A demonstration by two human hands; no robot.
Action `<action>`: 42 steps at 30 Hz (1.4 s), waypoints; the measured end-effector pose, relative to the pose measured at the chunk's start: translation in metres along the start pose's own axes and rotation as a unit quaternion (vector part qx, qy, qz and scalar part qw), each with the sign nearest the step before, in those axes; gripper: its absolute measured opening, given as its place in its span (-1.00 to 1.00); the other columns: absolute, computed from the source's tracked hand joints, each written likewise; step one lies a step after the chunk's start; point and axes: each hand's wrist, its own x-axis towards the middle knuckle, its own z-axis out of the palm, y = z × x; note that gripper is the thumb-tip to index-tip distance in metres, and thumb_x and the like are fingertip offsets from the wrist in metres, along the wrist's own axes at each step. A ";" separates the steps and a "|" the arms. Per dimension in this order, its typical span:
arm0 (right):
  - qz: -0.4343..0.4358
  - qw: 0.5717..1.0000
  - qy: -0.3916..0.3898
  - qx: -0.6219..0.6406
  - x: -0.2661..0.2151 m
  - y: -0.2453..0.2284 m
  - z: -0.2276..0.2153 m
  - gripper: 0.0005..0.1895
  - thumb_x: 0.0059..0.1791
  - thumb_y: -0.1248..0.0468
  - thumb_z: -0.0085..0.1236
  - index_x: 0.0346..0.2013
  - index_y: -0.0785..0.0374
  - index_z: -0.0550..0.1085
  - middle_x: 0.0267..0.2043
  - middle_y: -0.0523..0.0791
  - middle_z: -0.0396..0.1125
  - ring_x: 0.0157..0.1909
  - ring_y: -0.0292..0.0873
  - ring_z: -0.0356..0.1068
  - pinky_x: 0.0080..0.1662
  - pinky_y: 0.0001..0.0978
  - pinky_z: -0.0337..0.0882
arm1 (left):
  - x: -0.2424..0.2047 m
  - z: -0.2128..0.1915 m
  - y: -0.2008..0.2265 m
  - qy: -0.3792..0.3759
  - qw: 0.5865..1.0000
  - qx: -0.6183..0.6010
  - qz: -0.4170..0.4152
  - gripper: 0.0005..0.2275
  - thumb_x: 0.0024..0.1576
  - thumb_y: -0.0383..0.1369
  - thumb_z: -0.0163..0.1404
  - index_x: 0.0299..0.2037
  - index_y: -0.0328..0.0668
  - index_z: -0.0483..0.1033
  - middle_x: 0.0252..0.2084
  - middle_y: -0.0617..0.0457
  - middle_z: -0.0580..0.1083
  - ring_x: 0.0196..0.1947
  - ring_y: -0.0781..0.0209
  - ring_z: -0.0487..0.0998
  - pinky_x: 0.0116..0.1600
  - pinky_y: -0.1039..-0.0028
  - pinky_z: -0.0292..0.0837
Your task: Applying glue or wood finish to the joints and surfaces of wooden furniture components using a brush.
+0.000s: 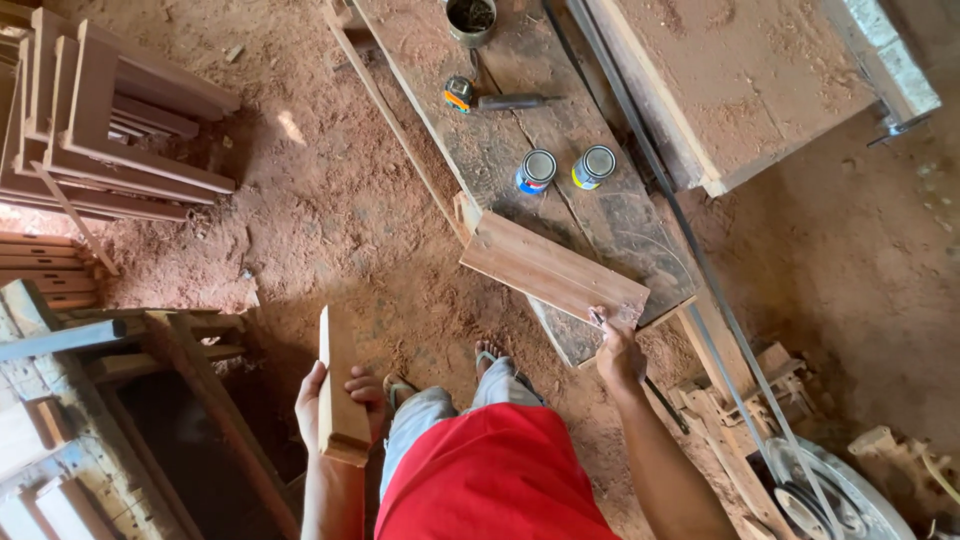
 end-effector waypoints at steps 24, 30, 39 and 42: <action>-0.022 0.915 0.007 0.402 -0.020 -0.034 -0.082 -0.66 0.03 0.31 0.06 0.08 0.17 0.58 -0.32 0.17 0.50 -0.34 -0.10 0.52 -0.25 -0.27 0.54 | 0.048 0.065 -0.044 0.035 0.999 0.004 -0.034 -0.68 0.08 -0.20 0.10 -0.26 -0.32 0.32 -0.39 0.06 0.35 -0.47 0.28 0.43 -0.39 0.55 0.32; -0.401 0.779 -0.118 0.466 -0.138 -0.187 -0.270 -0.65 -0.04 0.45 0.02 0.03 0.32 0.52 -0.26 -0.10 0.54 -0.48 -0.29 0.39 -0.39 -0.54 0.46 | 0.076 0.089 -0.047 -0.087 0.990 -0.075 -0.076 -0.64 0.15 -0.01 -0.07 -0.35 -0.19 0.35 -0.48 0.05 0.37 -0.58 0.26 0.35 -0.51 0.56 0.33; -0.534 0.731 -0.092 0.415 -0.157 -0.245 -0.310 -0.62 -0.08 0.52 0.05 0.01 0.26 0.51 -0.36 -0.17 0.46 -0.54 -0.34 0.30 -0.49 -0.56 0.35 | 0.033 0.133 -0.056 -0.092 0.995 -0.034 0.029 -0.64 0.24 0.01 -0.13 -0.31 -0.14 0.33 -0.52 0.18 0.32 -0.68 0.40 0.35 -0.64 0.70 0.29; -0.548 0.726 -0.084 0.406 -0.159 -0.249 -0.308 -0.64 -0.09 0.51 0.06 -0.01 0.27 0.52 -0.37 -0.17 0.46 -0.53 -0.34 0.31 -0.48 -0.57 0.36 | 0.022 0.138 -0.056 -0.068 0.997 -0.022 0.039 -0.62 0.22 0.04 -0.10 -0.36 -0.13 0.36 -0.57 0.20 0.33 -0.72 0.39 0.34 -0.66 0.70 0.28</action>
